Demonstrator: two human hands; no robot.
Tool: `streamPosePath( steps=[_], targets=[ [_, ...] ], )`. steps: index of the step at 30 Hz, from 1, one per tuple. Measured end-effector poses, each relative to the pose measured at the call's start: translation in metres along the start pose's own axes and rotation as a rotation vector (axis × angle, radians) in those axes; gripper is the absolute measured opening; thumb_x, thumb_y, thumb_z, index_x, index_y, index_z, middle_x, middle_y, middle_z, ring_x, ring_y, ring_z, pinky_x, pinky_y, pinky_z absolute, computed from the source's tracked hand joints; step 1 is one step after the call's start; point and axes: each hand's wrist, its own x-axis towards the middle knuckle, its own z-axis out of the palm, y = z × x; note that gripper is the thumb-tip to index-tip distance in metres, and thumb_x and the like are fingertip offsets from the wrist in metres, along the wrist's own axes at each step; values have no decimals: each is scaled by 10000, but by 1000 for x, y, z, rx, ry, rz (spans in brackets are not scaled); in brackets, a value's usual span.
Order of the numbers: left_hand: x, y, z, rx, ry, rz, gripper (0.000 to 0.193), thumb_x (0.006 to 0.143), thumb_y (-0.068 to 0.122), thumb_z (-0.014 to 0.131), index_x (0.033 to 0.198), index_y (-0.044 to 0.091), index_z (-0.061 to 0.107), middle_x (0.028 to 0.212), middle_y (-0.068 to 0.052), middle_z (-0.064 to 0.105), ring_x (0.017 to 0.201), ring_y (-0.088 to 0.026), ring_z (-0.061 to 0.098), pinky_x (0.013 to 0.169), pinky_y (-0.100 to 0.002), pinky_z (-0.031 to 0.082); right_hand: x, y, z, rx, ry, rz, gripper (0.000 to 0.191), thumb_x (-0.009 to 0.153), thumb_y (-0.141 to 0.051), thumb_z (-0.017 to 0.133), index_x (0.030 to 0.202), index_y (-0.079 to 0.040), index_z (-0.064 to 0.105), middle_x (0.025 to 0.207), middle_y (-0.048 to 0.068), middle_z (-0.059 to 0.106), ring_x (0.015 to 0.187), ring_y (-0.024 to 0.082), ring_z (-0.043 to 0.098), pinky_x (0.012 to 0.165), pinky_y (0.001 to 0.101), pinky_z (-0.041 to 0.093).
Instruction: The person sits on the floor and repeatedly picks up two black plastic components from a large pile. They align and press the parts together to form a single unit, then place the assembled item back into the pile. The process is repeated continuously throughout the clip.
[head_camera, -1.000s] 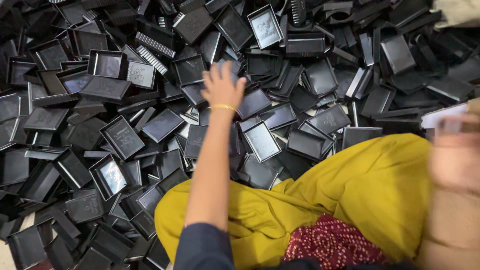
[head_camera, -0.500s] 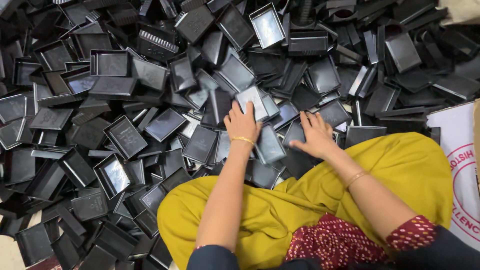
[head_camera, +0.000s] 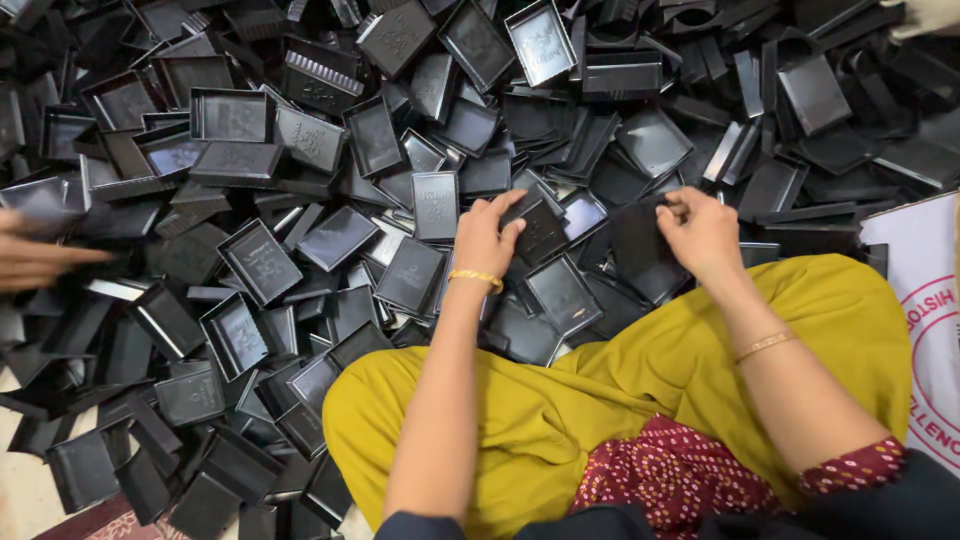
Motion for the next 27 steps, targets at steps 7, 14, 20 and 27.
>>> streamPosePath(
  steps=[7,14,20,27],
  targets=[
    [-50,36,-16,-1332,26,-411,343,973,282,585,1309,258,653,1255,58,580,1037,-128,590,802,-356,542,-9,-69,-3,113,140,-112,351,899,-286,877,1101,-26,756,898,129,644,761,225,640,713,335,526],
    [-53,11,42,-1680,33,-587,431,1071,464,539,1227,75,639,1065,-75,675,952,-202,656,856,-363,559,-75,-138,26,75,-135,-531,609,734,-235,873,1301,-94,701,1282,300,591,1128,424,588,947,448,491],
    [-54,6,50,-1563,2,-509,510,1034,485,494,1258,57,657,1117,-91,707,1014,-207,673,914,-351,551,-69,-122,10,229,-450,-219,843,739,-180,854,1498,-150,488,1250,144,638,1111,330,645,991,403,522],
    [-53,25,43,-1421,-13,-467,552,1046,514,437,1321,82,641,1147,-109,658,991,-200,645,893,-344,538,-82,-134,11,777,-564,324,687,769,-122,839,1390,-129,547,1155,68,667,1017,123,672,857,309,587]
  ],
)
